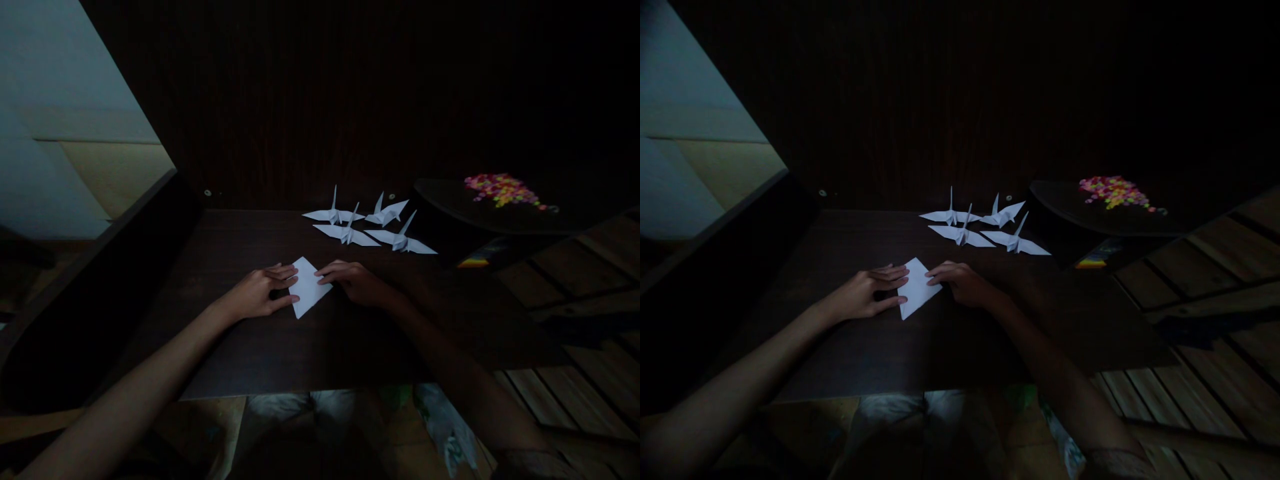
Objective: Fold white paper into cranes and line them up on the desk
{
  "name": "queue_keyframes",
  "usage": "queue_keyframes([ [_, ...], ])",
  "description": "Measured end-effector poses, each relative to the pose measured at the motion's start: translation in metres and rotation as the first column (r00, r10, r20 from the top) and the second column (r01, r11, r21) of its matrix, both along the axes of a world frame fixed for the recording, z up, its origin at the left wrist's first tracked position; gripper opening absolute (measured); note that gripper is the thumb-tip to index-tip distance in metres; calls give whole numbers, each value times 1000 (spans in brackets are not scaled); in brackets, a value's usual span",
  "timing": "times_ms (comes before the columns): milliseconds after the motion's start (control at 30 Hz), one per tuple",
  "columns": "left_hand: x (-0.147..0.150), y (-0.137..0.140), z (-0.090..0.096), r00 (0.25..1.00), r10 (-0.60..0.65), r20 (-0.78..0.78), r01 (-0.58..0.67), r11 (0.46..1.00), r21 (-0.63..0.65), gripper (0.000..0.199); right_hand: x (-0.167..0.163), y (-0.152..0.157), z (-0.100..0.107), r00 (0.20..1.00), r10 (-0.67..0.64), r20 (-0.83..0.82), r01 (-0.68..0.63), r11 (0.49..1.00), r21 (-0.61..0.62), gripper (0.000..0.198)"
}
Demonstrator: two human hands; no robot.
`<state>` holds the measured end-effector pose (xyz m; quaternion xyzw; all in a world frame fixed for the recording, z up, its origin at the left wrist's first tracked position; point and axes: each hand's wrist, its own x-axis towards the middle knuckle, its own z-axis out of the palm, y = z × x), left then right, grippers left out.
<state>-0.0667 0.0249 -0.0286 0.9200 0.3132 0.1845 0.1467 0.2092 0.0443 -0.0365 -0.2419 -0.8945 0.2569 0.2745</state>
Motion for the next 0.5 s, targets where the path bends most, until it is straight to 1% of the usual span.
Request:
queue_keyframes([
  [200,-2,1,4,1000,-27,15,28,999,-45,46,0,0,0,998,-52,-29,51,998,-44,32],
  [400,-2,-1,4,994,-81,-68,78,996,-43,43,-2,-2,1,999,-37,-18,37,999,-28,32],
  [500,-1,-3,4,991,-97,-92,94,995,-35,45,-5,-3,1,998,-54,-22,54,998,-18,28],
])
